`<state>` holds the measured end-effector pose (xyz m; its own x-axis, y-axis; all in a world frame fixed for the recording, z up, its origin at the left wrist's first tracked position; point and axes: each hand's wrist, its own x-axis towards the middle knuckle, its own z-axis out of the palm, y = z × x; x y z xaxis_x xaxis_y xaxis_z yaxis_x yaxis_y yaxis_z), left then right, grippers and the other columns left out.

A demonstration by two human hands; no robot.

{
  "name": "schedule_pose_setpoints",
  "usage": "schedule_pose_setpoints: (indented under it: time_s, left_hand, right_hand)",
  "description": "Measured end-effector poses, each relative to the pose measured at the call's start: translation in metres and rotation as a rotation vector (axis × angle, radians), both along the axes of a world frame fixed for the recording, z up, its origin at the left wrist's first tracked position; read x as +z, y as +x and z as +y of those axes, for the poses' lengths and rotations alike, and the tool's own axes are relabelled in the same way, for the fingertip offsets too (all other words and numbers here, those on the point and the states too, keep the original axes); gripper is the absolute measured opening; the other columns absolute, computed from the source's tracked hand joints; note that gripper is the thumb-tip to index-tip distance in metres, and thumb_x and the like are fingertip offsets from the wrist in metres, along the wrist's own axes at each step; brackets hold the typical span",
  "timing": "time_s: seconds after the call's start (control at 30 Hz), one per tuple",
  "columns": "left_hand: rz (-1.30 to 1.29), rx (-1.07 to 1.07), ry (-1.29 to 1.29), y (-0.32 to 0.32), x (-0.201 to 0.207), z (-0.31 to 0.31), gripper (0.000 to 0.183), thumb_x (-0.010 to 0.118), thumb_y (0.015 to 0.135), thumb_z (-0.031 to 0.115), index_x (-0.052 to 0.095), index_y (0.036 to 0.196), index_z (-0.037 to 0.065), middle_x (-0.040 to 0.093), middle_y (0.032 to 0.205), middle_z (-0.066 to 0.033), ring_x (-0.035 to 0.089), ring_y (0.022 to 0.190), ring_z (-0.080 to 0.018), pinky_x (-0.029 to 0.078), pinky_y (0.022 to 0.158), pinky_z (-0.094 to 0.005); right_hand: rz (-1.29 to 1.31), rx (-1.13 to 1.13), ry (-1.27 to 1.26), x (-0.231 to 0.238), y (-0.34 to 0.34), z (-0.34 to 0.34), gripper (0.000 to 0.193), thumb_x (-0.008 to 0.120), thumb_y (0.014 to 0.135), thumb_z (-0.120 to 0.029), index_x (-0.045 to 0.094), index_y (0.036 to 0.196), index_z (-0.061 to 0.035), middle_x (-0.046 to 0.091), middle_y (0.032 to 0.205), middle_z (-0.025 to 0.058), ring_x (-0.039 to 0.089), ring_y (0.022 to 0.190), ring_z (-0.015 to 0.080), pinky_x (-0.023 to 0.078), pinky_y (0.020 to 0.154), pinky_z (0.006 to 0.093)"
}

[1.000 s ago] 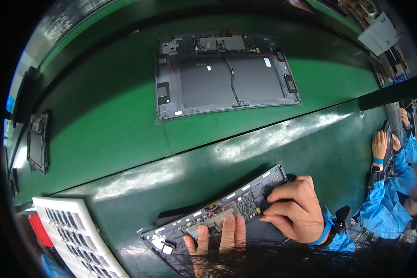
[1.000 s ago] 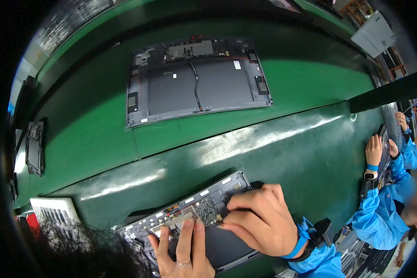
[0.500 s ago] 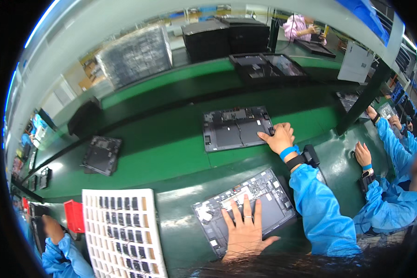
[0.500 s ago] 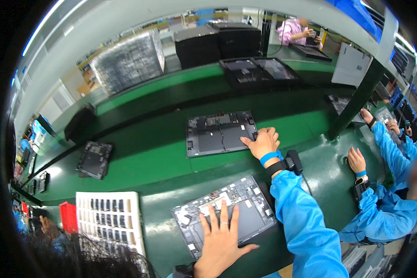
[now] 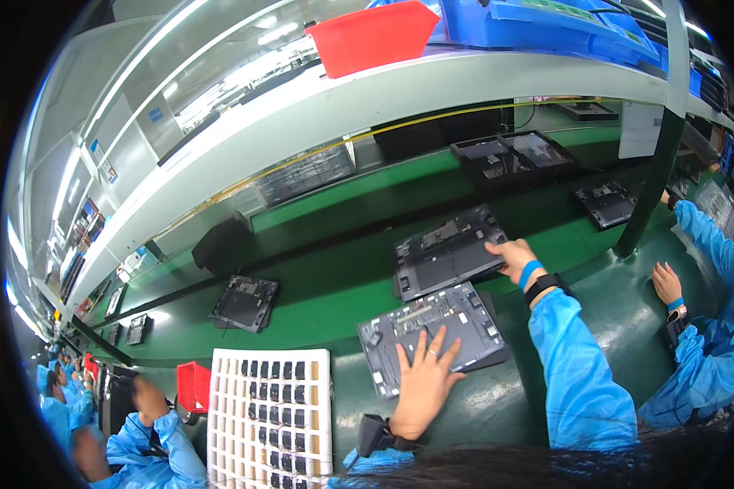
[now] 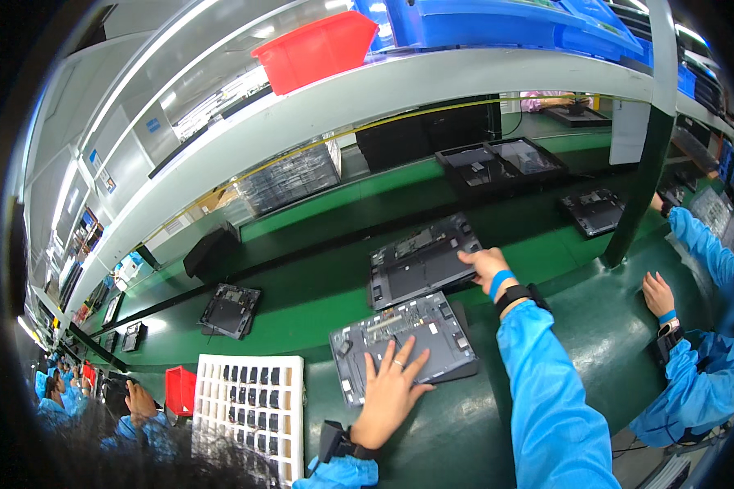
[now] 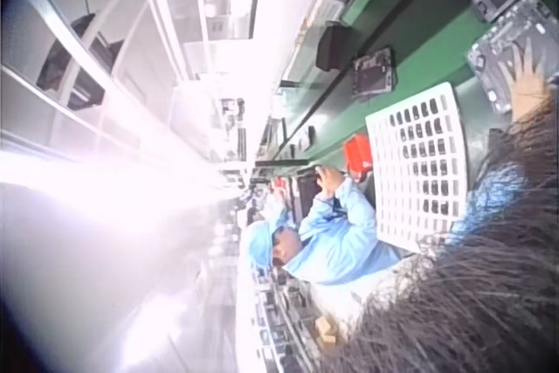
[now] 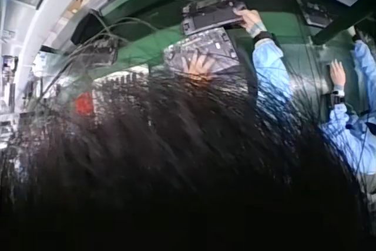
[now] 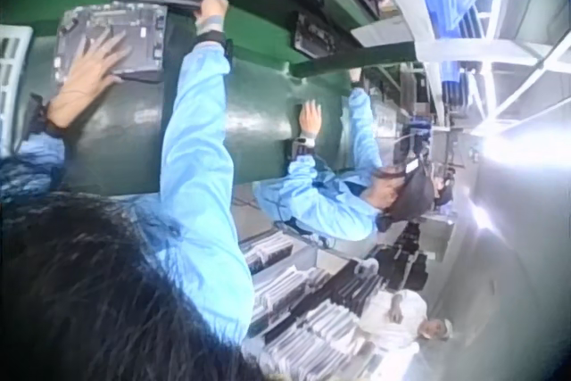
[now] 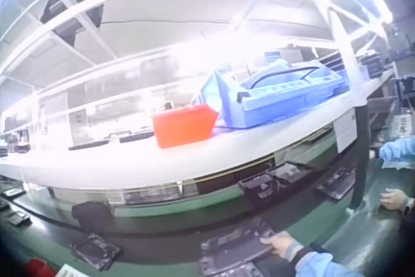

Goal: Manually installing and connecting a component onto a tablet or laptop internal assembly on a production line.

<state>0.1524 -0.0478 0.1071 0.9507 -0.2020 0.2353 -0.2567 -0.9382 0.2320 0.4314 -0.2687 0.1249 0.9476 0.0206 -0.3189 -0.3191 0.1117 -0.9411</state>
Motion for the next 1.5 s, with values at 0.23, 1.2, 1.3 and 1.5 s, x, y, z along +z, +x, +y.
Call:
schedule_pose_setpoints:
  time_s: [0.23,1.2,1.3,1.5]
  left_hand:
    - [0.040,-0.069,-0.097,0.101,0.001,0.063,0.067,0.077,0.094,0.040,0.058,0.156,0.025,0.046,0.169,-0.0056,0.038,0.158,-0.0377,0.028,0.125,-0.0714]
    - [-0.273,0.490,-0.623,-0.078,0.022,0.254,0.015,0.060,0.112,0.012,0.061,0.114,-0.003,0.079,0.111,-0.0173,0.075,0.102,-0.0212,0.056,0.090,-0.0349]
    - [-0.247,0.427,-0.820,-0.075,0.037,0.249,0.012,0.055,0.115,0.012,0.055,0.113,0.001,0.078,0.104,-0.0141,0.076,0.097,-0.0181,0.059,0.086,-0.0317]
    - [-0.061,0.460,-1.087,-0.071,0.048,0.201,0.017,0.056,0.115,0.018,0.055,0.119,0.001,0.077,0.097,-0.0117,0.076,0.088,-0.0158,0.063,0.078,-0.0290]
  right_hand:
    - [-0.278,-0.065,0.362,0.051,-0.047,-0.129,0.029,0.072,0.104,-0.011,0.067,0.128,0.0047,0.073,0.122,0.0125,0.071,0.112,0.0242,0.059,0.100,0.0443]
    - [-0.455,0.250,-0.672,0.015,-0.245,-0.089,0.055,0.080,0.096,-0.019,0.058,0.144,-0.0020,0.062,0.119,0.0066,0.059,0.097,0.0145,0.051,0.082,0.0298]
    - [-0.441,0.253,-0.560,0.020,-0.226,-0.083,0.049,0.076,0.100,-0.018,0.059,0.143,-0.0028,0.063,0.121,0.0046,0.060,0.100,0.0125,0.050,0.084,0.0287]
    - [-0.470,0.185,-0.337,-0.017,-0.205,-0.065,0.036,0.072,0.103,-0.013,0.063,0.135,-0.0004,0.066,0.112,0.0037,0.061,0.098,0.0109,0.048,0.083,0.0236]
